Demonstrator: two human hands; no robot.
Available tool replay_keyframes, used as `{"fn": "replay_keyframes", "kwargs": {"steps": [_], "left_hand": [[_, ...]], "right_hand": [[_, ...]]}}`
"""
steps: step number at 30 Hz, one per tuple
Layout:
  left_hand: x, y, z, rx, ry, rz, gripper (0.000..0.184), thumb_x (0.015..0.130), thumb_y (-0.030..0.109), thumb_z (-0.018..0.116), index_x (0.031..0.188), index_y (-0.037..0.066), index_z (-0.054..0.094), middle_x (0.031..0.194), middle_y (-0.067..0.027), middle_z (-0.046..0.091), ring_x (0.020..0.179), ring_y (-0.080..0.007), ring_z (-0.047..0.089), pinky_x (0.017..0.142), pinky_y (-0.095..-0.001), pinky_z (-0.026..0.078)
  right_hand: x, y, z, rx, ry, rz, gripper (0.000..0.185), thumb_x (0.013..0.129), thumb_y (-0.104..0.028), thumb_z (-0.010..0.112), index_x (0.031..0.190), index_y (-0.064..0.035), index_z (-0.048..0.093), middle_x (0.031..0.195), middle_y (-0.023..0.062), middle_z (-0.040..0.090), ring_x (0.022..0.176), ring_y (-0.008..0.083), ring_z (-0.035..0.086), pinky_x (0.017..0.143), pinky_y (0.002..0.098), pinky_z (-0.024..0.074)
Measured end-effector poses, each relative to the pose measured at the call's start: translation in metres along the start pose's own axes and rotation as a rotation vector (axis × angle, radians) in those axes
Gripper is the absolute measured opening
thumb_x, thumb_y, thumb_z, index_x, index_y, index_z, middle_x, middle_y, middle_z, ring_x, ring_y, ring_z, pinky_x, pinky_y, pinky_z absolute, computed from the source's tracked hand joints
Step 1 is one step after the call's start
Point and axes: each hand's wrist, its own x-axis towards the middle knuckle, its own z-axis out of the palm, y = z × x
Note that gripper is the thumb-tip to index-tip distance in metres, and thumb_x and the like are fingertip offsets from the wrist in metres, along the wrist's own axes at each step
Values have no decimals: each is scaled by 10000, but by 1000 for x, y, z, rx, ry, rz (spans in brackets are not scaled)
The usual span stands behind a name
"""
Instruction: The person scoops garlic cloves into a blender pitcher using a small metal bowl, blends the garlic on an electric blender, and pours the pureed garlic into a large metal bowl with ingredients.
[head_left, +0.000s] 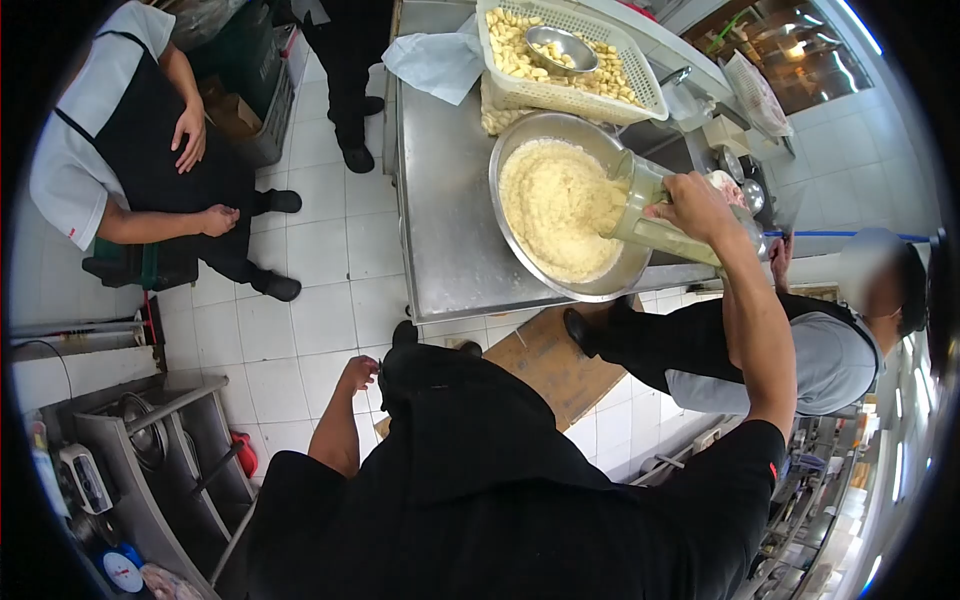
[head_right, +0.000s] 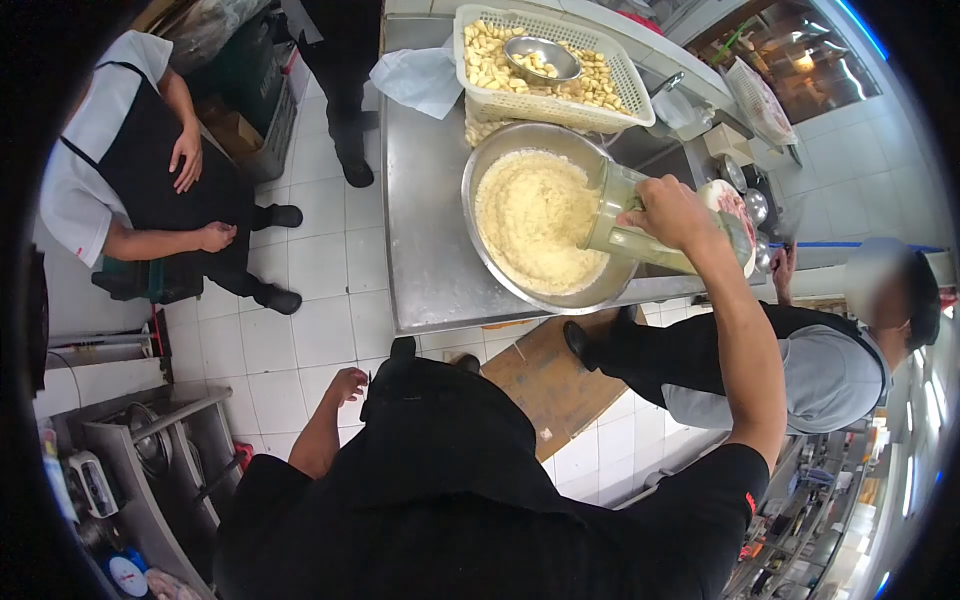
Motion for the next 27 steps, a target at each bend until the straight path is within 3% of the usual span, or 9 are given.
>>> {"fn": "replay_keyframes", "kwargs": {"steps": [5, 7, 8, 11, 12, 23, 24, 25, 27], "left_hand": [[25, -1, -3, -34, -79, 47, 198, 845, 138, 516, 1019, 105, 603, 899, -31, 655, 706, -176, 614, 577, -380, 490], [82, -37, -16, 274, -244, 620, 185, 826, 134, 568, 1002, 96, 612, 900, -35, 656, 708, -177, 624, 543, -347, 492], [55, -8, -10, 35, -140, 284, 179, 794, 105, 592, 970, 89, 622, 868, -38, 656, 685, -178, 624, 508, -322, 484], [41, 21, -14, -88, -89, 299, 162, 779, 78, 584, 934, 78, 628, 827, -39, 648, 670, -179, 623, 491, -329, 479], [30, 34, -14, -129, -19, 170, 159, 773, 83, 576, 923, 69, 627, 801, -40, 644, 645, -177, 608, 484, -317, 469], [14, 33, -3, -148, 56, 151, 174, 835, 120, 498, 950, 67, 618, 835, -60, 661, 655, -180, 607, 454, -328, 460], [39, 7, -6, -53, -54, 198, 156, 847, 89, 503, 951, 62, 616, 867, -62, 669, 676, -187, 621, 476, -354, 486], [61, -25, -10, 293, -140, 558, 172, 843, 54, 507, 975, 56, 618, 899, -73, 677, 681, -188, 631, 490, -366, 504], [46, -12, 3, 106, -71, 30, 208, 826, 35, 531, 1015, 49, 618, 953, -80, 678, 679, -184, 640, 502, -366, 523]], "right_hand": [[-1, 9, -2, -70, 22, -12, 435, 713, -396, 736, 813, 8, 612, 794, 223, 613, 819, 409, 593, 696, 476, 459], [-1, 5, -10, -112, 42, -68, 414, 709, -377, 742, 825, -2, 613, 802, 206, 616, 817, 405, 594, 701, 478, 464], [0, 5, -11, -113, 39, -68, 414, 709, -377, 742, 825, -2, 613, 802, 206, 616, 817, 405, 594, 701, 478, 464], [3, -3, -15, -149, 21, -92, 398, 702, -361, 745, 826, -8, 611, 813, 203, 619, 811, 401, 599, 700, 477, 469], [3, -10, -21, -149, -33, -55, 364, 717, -348, 735, 831, -21, 626, 845, 199, 628, 865, 389, 603, 723, 476, 480], [0, -30, -26, -190, 26, -8, 271, 715, -280, 731, 825, -40, 673, 839, 219, 648, 824, 389, 642, 690, 470, 514], [-3, -37, -24, -218, 75, -24, 266, 717, -272, 734, 813, -31, 673, 825, 212, 652, 815, 386, 645, 686, 467, 516], [6, -28, -17, -219, 76, -13, 266, 717, -272, 734, 813, -31, 673, 825, 212, 652, 815, 386, 645, 686, 467, 516], [27, 0, 5, -251, 21, -61, 274, 722, -280, 736, 812, -31, 667, 826, 204, 654, 814, 379, 646, 693, 468, 512]]}}
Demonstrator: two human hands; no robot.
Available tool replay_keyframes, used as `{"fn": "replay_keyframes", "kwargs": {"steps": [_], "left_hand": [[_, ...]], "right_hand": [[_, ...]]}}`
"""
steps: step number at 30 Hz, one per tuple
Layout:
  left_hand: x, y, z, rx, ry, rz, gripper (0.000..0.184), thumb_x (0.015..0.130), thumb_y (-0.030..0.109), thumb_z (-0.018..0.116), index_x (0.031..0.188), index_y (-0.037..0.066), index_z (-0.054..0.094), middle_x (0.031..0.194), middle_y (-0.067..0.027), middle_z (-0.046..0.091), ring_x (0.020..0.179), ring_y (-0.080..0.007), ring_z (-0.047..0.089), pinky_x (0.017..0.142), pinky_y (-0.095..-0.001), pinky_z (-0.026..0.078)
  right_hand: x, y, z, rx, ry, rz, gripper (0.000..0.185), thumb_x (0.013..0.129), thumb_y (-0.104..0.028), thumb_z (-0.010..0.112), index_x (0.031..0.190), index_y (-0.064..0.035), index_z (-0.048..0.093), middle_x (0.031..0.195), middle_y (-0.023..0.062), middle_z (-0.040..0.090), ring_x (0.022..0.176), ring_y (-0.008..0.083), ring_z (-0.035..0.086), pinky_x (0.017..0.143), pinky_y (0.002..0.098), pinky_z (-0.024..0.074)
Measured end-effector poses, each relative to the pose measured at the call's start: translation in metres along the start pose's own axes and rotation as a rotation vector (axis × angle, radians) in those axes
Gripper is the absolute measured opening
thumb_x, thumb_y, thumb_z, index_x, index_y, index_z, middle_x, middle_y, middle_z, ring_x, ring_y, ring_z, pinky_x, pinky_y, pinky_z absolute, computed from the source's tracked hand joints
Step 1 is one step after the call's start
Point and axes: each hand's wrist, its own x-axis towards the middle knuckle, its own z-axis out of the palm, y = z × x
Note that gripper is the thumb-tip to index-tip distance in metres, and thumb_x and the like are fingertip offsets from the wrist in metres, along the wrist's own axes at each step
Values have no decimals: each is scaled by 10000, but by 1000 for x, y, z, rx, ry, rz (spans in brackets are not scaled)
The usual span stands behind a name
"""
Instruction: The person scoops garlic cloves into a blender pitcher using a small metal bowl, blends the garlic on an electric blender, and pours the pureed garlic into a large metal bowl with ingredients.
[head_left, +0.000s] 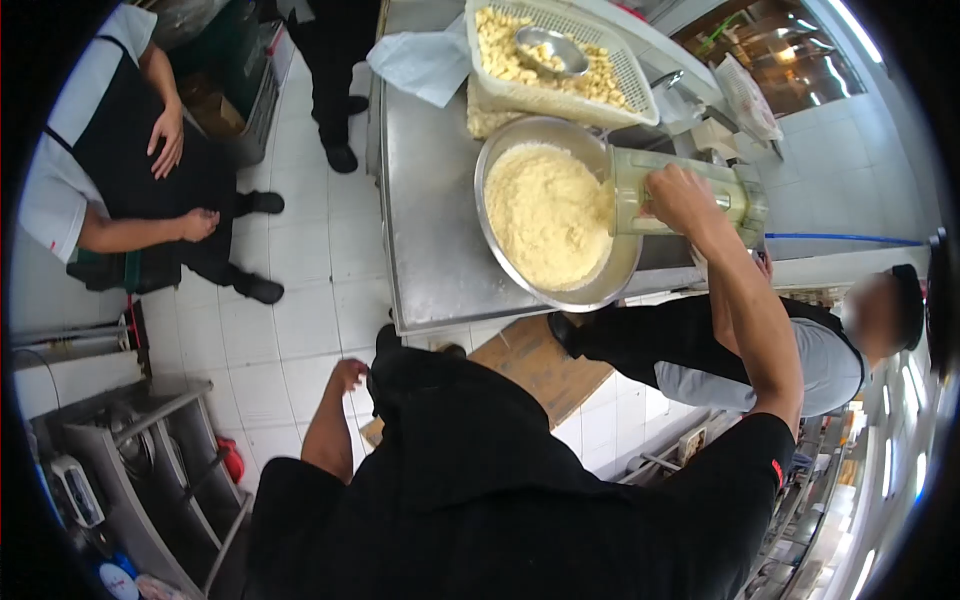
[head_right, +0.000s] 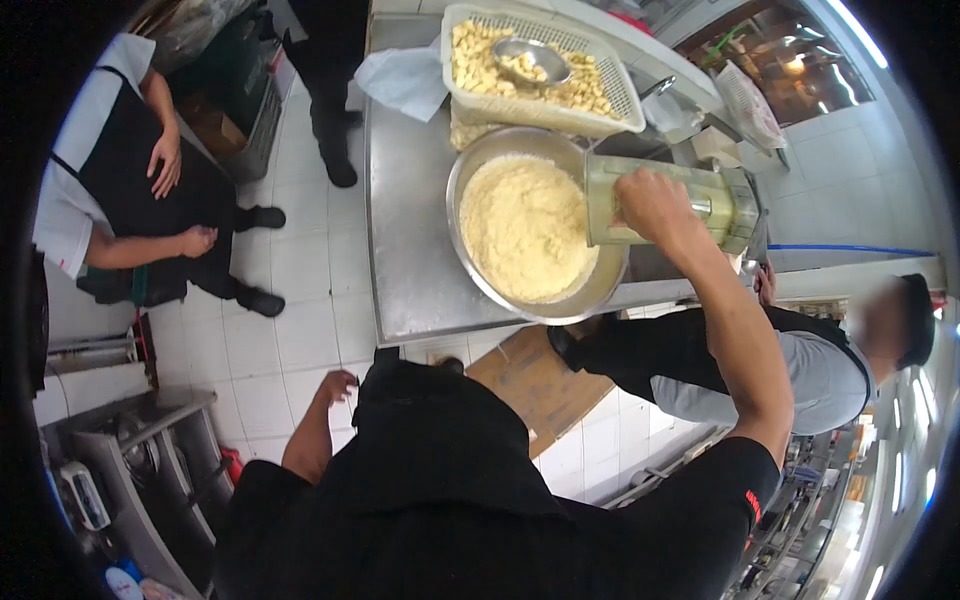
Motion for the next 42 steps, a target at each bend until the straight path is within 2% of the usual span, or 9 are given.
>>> {"fn": "replay_keyframes", "kwargs": {"steps": [9, 12, 14, 22, 26, 33, 35, 39, 42], "left_hand": [[0, 16, 1, -109, -36, -17, 273, 735, 48, 607, 1007, 71, 628, 931, -50, 669, 683, -192, 631, 544, -388, 527], [105, -36, -27, 847, -1, 1353, 195, 834, 143, 541, 1007, 74, 599, 951, -85, 672, 710, -220, 630, 537, -379, 508], [25, 45, -10, -136, 31, 186, 196, 814, 111, 502, 971, 80, 616, 915, -69, 672, 659, -187, 599, 504, -333, 477], [7, 68, -22, -88, 45, 43, 193, 735, 84, 608, 919, 84, 665, 883, -69, 680, 680, -188, 626, 493, -343, 491], [65, 26, -26, 295, -130, 571, 188, 787, 152, 583, 957, 92, 637, 850, -50, 667, 665, -191, 614, 465, -320, 441], [-1, 60, -1, -90, 55, 127, 184, 738, 133, 628, 916, 90, 643, 836, -43, 670, 674, -175, 615, 497, -298, 459], [42, 16, -6, 1055, -7, 885, 317, 626, 74, 706, 938, 65, 650, 893, -74, 677, 759, -226, 642, 623, -320, 522], [51, 12, -8, 1053, -6, 1076, 327, 637, 57, 706, 959, 46, 648, 909, -100, 671, 774, -236, 652, 680, -335, 546], [-4, 47, 8, -56, 8, 233, 172, 836, 116, 554, 957, 17, 626, 860, -102, 656, 694, -173, 664, 520, -301, 545]], "right_hand": [[-40, -20, -36, 12, 22, 69, 301, 715, -297, 741, 836, -35, 653, 804, 194, 636, 843, 375, 634, 708, 477, 496], [-28, 5, -4, -12, -31, 59, 309, 722, -303, 735, 838, -30, 650, 819, 204, 633, 867, 377, 628, 710, 473, 497], [-32, 6, -11, 2, -53, 79, 312, 722, -302, 737, 847, -30, 650, 832, 203, 634, 872, 378, 627, 716, 468, 498], [-70, -32, -64, 110, -82, 190, 312, 727, -308, 727, 859, -43, 631, 869, 177, 641, 865, 361, 629, 724, 456, 497], [-51, -13, 19, -30, 24, 38, 290, 741, -294, 713, 858, -39, 640, 856, 183, 650, 840, 373, 633, 688, 463, 500], [-72, -23, -47, 74, -28, 155, 283, 725, -292, 728, 849, -48, 652, 852, 205, 633, 829, 381, 628, 700, 471, 492], [-66, -20, -23, 34, -34, 128, 277, 730, -287, 724, 850, -49, 649, 868, 202, 630, 833, 377, 629, 702, 468, 493], [-66, -1, 0, -34, 11, 73, 245, 737, -259, 716, 833, -44, 649, 876, 183, 632, 841, 366, 630, 699, 464, 496], [-72, -8, -25, -16, -12, 70, 245, 724, -253, 723, 832, -47, 647, 810, 180, 637, 844, 358, 633, 695, 469, 494]]}}
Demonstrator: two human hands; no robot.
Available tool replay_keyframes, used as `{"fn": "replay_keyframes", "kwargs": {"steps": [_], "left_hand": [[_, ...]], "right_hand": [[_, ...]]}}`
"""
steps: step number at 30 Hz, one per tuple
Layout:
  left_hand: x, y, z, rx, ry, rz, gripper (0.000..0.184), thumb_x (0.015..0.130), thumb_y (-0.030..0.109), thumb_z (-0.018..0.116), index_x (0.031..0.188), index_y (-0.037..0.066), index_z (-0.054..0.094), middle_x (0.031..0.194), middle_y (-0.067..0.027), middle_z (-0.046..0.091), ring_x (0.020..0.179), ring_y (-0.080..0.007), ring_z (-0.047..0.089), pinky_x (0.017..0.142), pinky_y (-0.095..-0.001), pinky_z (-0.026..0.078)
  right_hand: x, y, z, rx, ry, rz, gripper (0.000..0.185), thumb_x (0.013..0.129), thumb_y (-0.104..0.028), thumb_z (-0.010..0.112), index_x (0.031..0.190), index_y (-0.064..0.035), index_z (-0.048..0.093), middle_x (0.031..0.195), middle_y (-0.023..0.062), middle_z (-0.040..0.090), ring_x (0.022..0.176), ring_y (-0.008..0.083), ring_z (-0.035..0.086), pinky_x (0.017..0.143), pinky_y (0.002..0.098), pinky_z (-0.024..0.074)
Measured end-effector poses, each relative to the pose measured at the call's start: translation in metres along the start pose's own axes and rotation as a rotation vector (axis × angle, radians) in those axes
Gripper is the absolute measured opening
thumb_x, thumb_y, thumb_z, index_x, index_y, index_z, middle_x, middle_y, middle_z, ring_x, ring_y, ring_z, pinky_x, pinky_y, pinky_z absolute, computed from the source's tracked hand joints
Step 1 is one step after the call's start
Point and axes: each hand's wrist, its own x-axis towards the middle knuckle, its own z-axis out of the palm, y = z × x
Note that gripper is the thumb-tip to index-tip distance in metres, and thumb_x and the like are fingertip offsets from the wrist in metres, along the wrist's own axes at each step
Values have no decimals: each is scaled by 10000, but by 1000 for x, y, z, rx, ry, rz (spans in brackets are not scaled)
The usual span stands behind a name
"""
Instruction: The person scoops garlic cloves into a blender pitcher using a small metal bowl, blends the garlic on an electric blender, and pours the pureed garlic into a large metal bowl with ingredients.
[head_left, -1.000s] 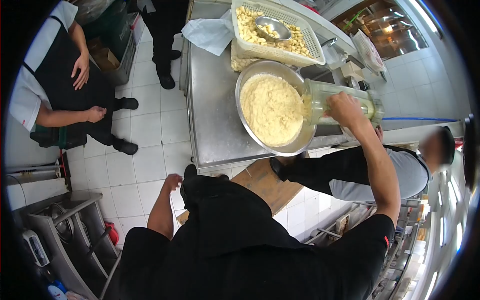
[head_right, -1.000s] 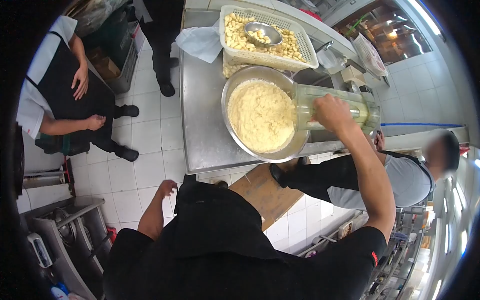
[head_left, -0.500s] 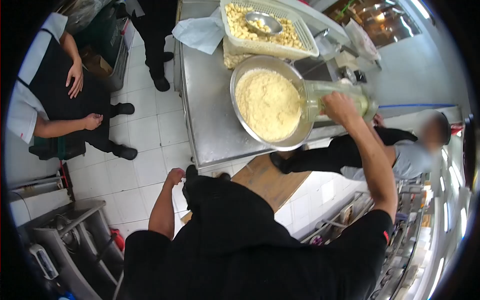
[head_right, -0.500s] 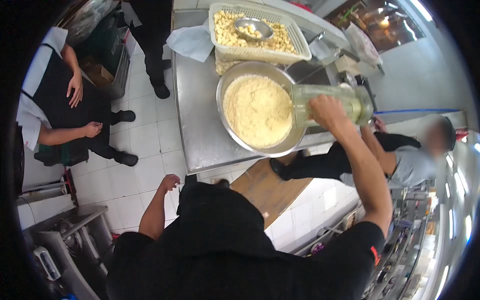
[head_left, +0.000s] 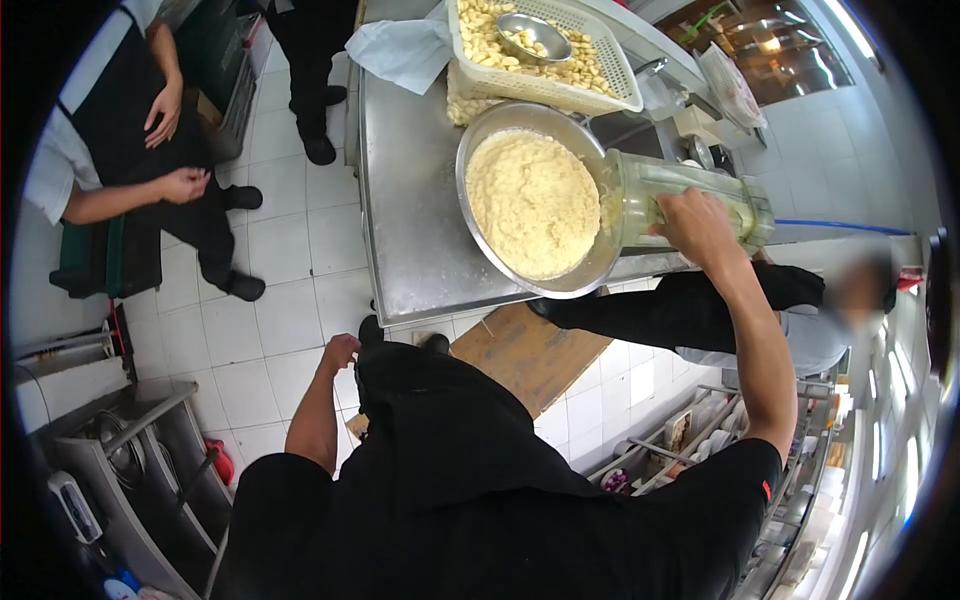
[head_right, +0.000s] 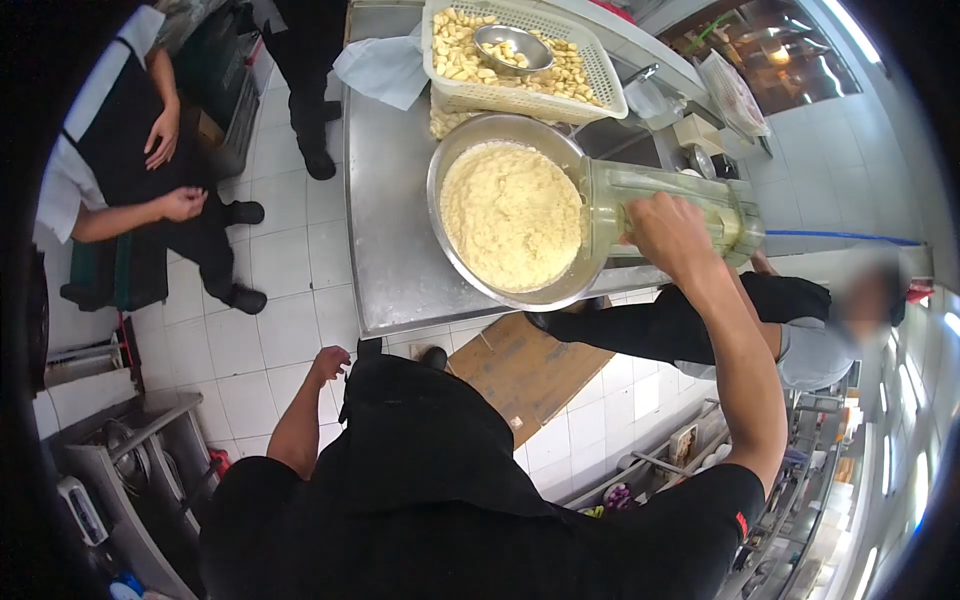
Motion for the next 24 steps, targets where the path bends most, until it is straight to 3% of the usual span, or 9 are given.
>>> {"fn": "replay_keyframes", "kwargs": {"steps": [2, 4, 8, 10, 13, 14, 16, 22, 24], "left_hand": [[33, -47, -11, -43, -30, 106, 182, 824, 105, 545, 952, -2, 620, 848, -103, 659, 709, -184, 674, 528, -283, 547], [47, -53, -21, 842, -126, 659, 199, 829, 109, 534, 968, -3, 620, 829, -103, 663, 709, -195, 677, 531, -280, 549], [35, -19, -10, 504, -51, 251, 254, 726, 26, 604, 976, 36, 646, 952, -98, 655, 706, -205, 673, 540, -280, 551], [87, -61, -27, 1168, -147, 1137, 181, 747, 38, 597, 919, 51, 652, 868, -62, 658, 637, -171, 648, 505, -270, 529], [19, 21, -1, 1, 78, -84, 321, 587, 76, 701, 906, 78, 668, 951, -67, 665, 879, -237, 635, 743, -363, 528], [42, -2, -1, 7, 75, -85, 321, 587, 76, 701, 906, 78, 668, 951, -67, 665, 879, -237, 635, 743, -363, 528], [68, -57, -13, 865, -63, 627, 282, 599, 106, 724, 875, 86, 671, 971, -69, 669, 972, -242, 606, 832, -396, 490], [44, -39, -7, 1210, -224, 303, 417, 543, 62, 751, 951, 126, 696, 949, -47, 676, 971, -248, 616, 871, -362, 490], [54, -61, -14, 1211, -162, 612, 425, 510, 30, 749, 919, 133, 696, 900, -75, 666, 939, -267, 616, 836, -371, 508]], "right_hand": [[-3, -4, -12, -28, -17, -48, 216, 752, -255, 695, 815, -56, 640, 783, 184, 643, 828, 355, 641, 687, 476, 493], [-8, -11, -20, -42, -41, -3, 194, 769, -254, 674, 817, -69, 637, 778, 181, 642, 830, 352, 639, 695, 476, 492], [10, 4, 28, -125, 173, -97, 194, 776, -268, 662, 902, -122, 642, 833, 163, 635, 846, 349, 640, 712, 472, 506], [6, 0, 34, -130, 100, -41, 201, 772, -272, 668, 905, -122, 644, 845, 159, 634, 837, 343, 644, 705, 467, 512], [19, -18, 10, -150, -20, -1, 218, 764, -270, 681, 899, -104, 640, 829, 128, 627, 825, 309, 645, 704, 451, 518], [24, -19, 15, -121, -27, -17, 221, 756, -261, 684, 893, -94, 637, 834, 128, 630, 829, 304, 648, 706, 453, 519], [35, 5, 44, -146, 13, -57, 191, 759, -229, 667, 886, -91, 636, 841, 134, 633, 811, 315, 647, 686, 450, 519], [27, -1, 20, -52, 4, 56, 111, 778, -189, 626, 857, -124, 670, 835, 144, 655, 850, 342, 652, 710, 466, 512], [21, -5, 24, -155, -2, -19, 99, 783, -170, 623, 846, -107, 667, 814, 144, 652, 812, 336, 656, 670, 456, 519]]}}
